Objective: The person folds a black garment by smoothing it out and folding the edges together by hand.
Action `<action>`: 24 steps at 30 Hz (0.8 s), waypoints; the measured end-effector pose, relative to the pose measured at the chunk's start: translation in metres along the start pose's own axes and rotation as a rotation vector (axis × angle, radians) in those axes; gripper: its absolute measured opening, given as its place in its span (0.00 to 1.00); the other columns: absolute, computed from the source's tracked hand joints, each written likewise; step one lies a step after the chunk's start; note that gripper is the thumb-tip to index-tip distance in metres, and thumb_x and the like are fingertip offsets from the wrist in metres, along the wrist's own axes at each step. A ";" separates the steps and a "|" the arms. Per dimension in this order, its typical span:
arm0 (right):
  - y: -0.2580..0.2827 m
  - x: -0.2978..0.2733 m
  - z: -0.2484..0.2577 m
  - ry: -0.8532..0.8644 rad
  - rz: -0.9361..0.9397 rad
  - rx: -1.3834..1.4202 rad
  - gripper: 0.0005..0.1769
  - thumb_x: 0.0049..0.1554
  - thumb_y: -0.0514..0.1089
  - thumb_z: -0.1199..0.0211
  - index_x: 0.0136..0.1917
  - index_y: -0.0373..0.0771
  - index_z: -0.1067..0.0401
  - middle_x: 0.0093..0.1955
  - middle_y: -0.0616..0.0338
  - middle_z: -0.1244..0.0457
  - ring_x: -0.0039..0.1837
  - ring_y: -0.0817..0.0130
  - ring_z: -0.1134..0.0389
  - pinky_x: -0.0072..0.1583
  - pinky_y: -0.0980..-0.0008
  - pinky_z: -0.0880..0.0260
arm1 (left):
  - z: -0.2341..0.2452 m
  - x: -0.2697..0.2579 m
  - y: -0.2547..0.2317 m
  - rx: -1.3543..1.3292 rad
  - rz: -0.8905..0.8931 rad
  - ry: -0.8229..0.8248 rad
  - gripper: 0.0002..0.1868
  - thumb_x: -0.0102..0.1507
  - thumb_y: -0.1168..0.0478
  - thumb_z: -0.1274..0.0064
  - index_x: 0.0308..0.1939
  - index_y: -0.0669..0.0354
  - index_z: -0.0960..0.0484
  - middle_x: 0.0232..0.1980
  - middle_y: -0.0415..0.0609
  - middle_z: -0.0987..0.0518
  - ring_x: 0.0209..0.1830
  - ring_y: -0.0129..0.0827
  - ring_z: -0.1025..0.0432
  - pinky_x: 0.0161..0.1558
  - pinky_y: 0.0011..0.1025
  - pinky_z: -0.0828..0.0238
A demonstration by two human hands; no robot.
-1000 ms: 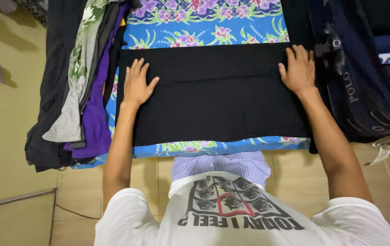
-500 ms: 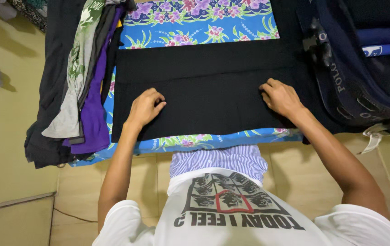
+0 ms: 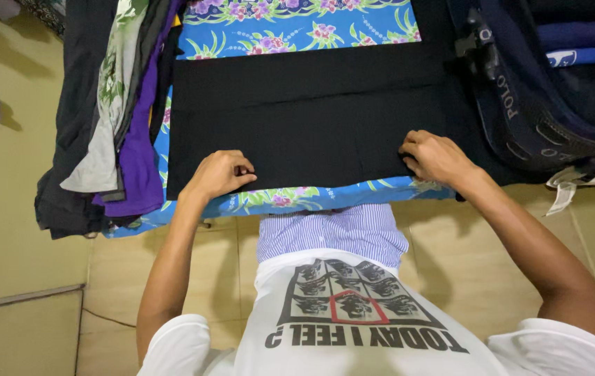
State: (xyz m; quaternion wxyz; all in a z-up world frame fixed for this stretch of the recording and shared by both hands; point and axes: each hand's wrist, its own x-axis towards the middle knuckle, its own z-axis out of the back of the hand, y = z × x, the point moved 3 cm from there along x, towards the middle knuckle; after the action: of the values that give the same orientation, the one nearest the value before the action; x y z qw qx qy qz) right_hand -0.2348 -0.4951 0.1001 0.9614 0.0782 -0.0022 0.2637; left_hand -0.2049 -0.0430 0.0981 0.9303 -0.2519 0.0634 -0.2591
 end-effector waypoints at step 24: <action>0.016 -0.032 0.001 -0.001 0.011 -0.071 0.18 0.44 0.36 0.34 0.51 0.35 0.22 0.57 0.55 0.33 0.62 0.55 0.31 0.59 0.57 0.27 | -0.007 -0.029 -0.018 0.231 -0.042 -0.058 0.16 0.48 0.65 0.38 0.41 0.58 0.12 0.47 0.49 0.19 0.52 0.45 0.25 0.50 0.42 0.25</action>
State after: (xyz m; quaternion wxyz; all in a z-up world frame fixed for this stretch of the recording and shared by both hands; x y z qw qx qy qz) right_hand -0.2708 -0.4979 0.1019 0.9622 0.0441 -0.0122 0.2685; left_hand -0.2391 -0.0445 0.1011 0.9489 -0.1518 0.0010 -0.2766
